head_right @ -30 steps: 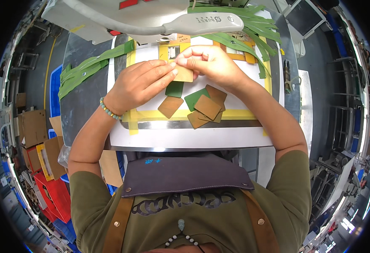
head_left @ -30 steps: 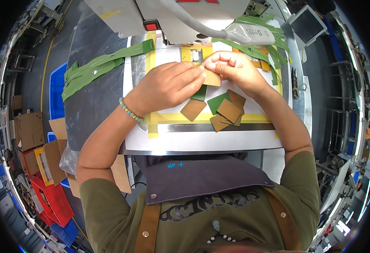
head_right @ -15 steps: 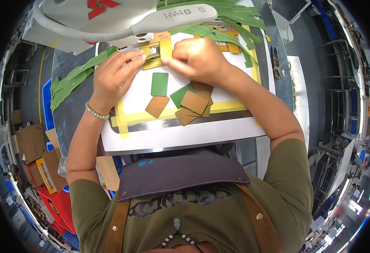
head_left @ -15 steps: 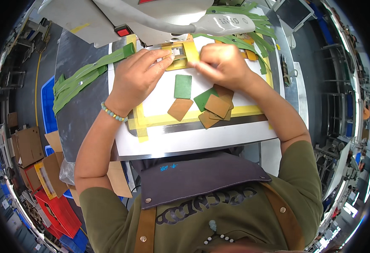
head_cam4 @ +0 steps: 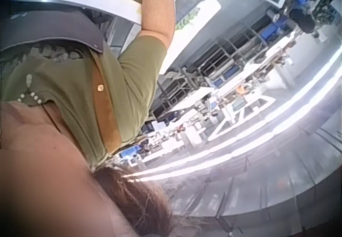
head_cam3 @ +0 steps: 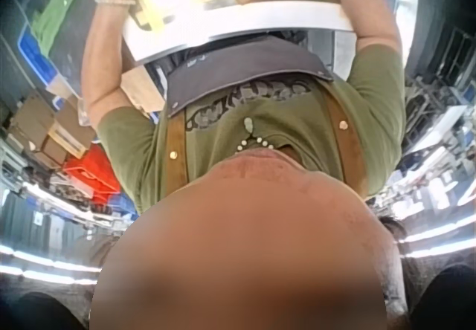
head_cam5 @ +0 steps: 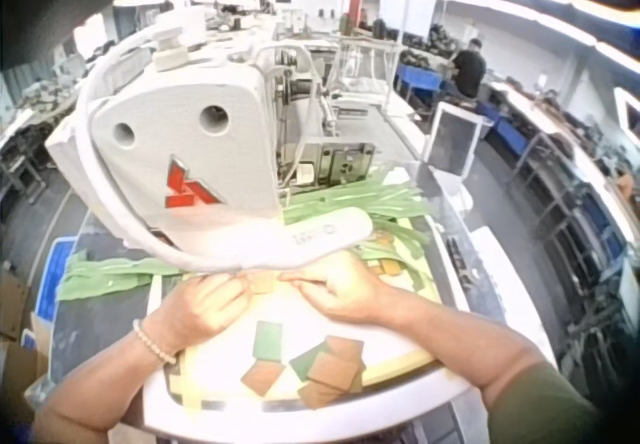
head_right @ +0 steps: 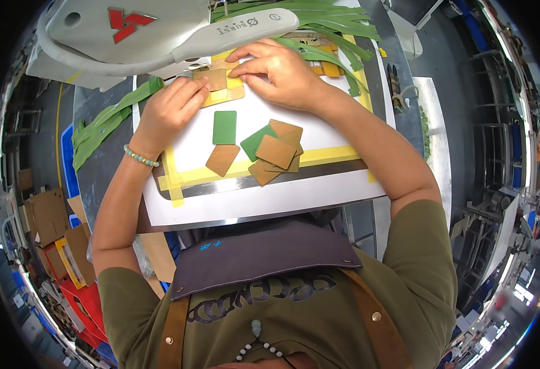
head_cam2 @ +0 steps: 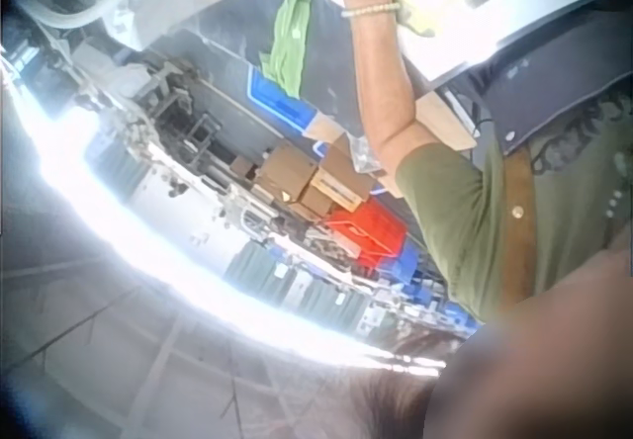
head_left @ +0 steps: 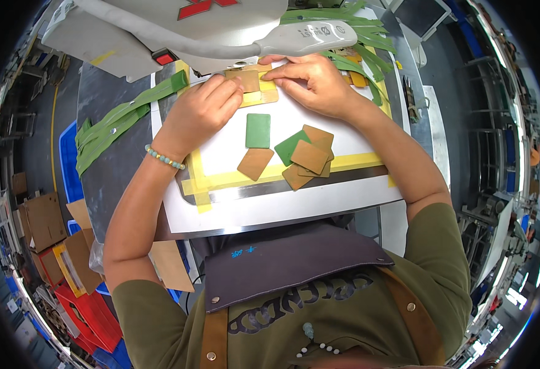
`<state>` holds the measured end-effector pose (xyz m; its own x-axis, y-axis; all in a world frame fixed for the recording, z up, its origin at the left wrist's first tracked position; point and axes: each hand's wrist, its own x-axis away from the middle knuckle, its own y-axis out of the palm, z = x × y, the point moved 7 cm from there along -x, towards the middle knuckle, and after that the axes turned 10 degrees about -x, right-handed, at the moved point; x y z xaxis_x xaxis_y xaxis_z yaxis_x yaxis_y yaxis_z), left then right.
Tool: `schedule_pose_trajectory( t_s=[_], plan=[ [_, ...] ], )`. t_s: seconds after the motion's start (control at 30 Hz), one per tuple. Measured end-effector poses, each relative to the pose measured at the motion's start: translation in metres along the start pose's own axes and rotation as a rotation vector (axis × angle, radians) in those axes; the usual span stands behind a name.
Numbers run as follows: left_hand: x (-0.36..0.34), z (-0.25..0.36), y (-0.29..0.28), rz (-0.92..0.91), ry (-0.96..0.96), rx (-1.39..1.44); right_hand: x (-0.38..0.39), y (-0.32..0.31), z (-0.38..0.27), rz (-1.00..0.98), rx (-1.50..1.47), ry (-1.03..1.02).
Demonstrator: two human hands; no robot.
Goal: Sewing small leather patches onto a base material using an industrial sewing machine in a workshop.
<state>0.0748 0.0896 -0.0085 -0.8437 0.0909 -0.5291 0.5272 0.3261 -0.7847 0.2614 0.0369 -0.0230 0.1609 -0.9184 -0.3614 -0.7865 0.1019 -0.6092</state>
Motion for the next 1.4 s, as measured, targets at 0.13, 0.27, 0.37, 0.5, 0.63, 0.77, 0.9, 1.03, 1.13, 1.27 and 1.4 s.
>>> schedule_pose_trajectory(
  t_s=[0.13,0.27,0.37,0.5,0.63,0.77,0.9,1.03,1.13,1.27,1.4],
  plan=[
    [-0.001,-0.004,0.003,-0.023,-0.048,0.108,-0.002,-0.001,-0.007,0.031,0.023,-0.074],
    [-0.005,-0.002,0.001,-0.024,-0.071,0.113,-0.003,0.001,-0.016,0.022,0.015,-0.189],
    [-0.007,0.000,-0.002,-0.056,-0.062,0.113,-0.001,0.000,-0.023,0.026,0.122,-0.265],
    [-0.011,0.003,-0.003,-0.105,-0.031,0.084,0.002,0.005,-0.030,-0.035,0.264,-0.307],
    [-0.015,0.004,-0.005,-0.088,-0.010,0.065,0.003,0.011,-0.036,-0.077,0.399,-0.309],
    [-0.017,0.007,-0.002,-0.129,0.047,0.004,0.002,0.015,-0.041,-0.089,0.486,-0.315],
    [-0.020,0.010,-0.004,-0.117,0.068,-0.046,0.003,0.016,-0.045,-0.080,0.499,-0.346],
    [-0.022,0.013,0.000,-0.128,0.110,-0.067,0.002,0.022,-0.037,-0.103,0.483,-0.299],
    [-0.019,0.015,0.000,-0.104,0.098,-0.053,0.003,0.025,-0.036,-0.071,0.469,-0.325],
    [-0.004,0.009,-0.008,-0.060,-0.014,-0.022,0.004,0.021,-0.037,0.000,0.371,-0.365],
    [0.010,-0.009,-0.010,0.010,-0.266,0.059,0.004,0.018,-0.036,0.004,0.317,-0.355]
  ],
)
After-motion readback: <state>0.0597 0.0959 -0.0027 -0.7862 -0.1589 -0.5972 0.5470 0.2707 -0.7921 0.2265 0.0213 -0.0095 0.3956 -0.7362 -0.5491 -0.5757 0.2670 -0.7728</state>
